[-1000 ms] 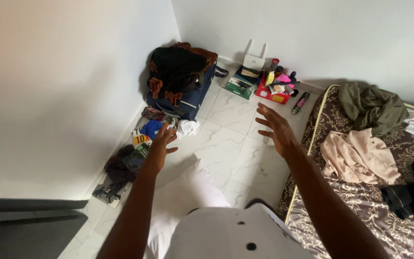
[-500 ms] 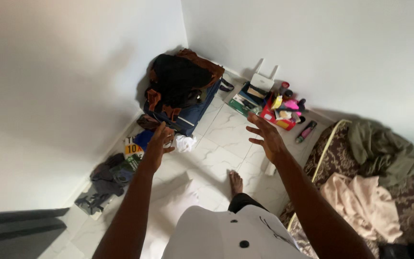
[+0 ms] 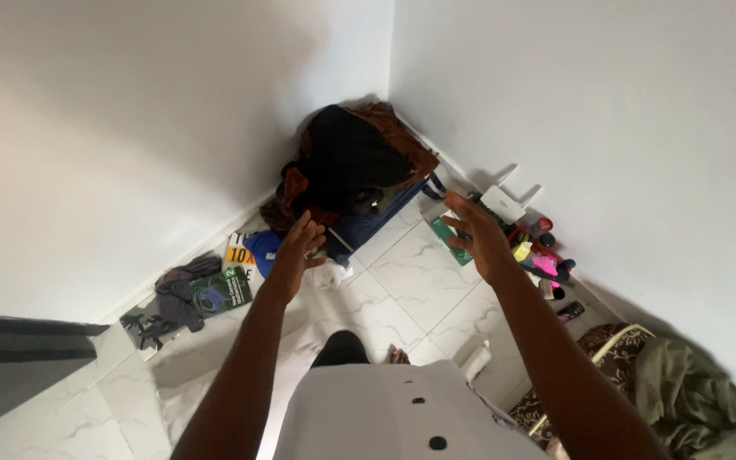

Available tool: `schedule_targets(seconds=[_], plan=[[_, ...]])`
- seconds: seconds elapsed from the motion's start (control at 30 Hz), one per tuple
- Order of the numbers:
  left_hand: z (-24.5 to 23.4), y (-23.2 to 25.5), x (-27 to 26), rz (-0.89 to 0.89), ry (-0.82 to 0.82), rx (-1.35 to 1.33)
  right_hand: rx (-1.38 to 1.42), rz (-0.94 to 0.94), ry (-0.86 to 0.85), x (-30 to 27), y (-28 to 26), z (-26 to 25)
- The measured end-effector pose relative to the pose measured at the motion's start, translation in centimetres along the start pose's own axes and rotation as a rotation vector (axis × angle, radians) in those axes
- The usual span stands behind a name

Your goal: The person picks up various garments from a cluttered floor and bed, folds them by hand, and places them into a laundry basket. The person handles shirts, pants, and other clothing items one at a time.

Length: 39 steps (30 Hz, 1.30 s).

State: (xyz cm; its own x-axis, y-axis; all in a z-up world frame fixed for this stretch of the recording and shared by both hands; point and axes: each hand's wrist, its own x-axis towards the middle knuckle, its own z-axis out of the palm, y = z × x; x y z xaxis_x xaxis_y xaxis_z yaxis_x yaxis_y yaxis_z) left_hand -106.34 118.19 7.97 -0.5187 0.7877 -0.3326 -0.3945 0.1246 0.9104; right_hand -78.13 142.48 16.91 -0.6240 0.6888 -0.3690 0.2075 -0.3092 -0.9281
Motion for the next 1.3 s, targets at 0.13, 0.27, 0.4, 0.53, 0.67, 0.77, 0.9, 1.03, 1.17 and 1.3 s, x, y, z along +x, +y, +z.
schedule_targets(seconds=[0.13,0.27,0.4,0.53,0.67,0.77,0.9,1.03,1.17,1.3], plan=[[-2.2,-0.4,1.4,-0.023,0.051,-0.036,0.026,-0.05,-0.11,3.8,-0.9,1.8],[-4.2,0.7,6.3,0.002,0.075,-0.028,0.002,-0.009,-0.107,9.1,-1.7,2.6],[-7.4,2.1,11.5,-0.012,0.13,-0.003,-0.083,0.025,-0.089,15.1,-1.9,3.8],[-9.9,3.6,15.6,-0.029,0.178,-0.006,-0.054,0.05,-0.068,20.7,-2.3,4.6],[-11.0,6.5,19.4,0.045,0.195,0.021,-0.141,0.035,-0.127,25.9,-3.9,5.2],[-11.6,9.1,21.5,0.069,0.234,0.045,-0.198,0.056,-0.183,30.1,-5.7,6.3],[-11.9,12.7,24.4,0.108,0.287,0.066,-0.311,0.069,-0.263,36.1,-7.5,7.4],[-12.2,15.2,26.7,0.133,0.359,0.121,-0.404,0.121,-0.359,43.2,-8.2,8.3],[-11.7,17.7,27.4,0.132,0.507,0.058,-0.503,0.14,-0.508,49.5,-7.9,9.5],[-9.5,17.5,27.1,0.134,0.608,0.022,-0.624,0.196,-0.584,55.6,-5.8,10.1]])
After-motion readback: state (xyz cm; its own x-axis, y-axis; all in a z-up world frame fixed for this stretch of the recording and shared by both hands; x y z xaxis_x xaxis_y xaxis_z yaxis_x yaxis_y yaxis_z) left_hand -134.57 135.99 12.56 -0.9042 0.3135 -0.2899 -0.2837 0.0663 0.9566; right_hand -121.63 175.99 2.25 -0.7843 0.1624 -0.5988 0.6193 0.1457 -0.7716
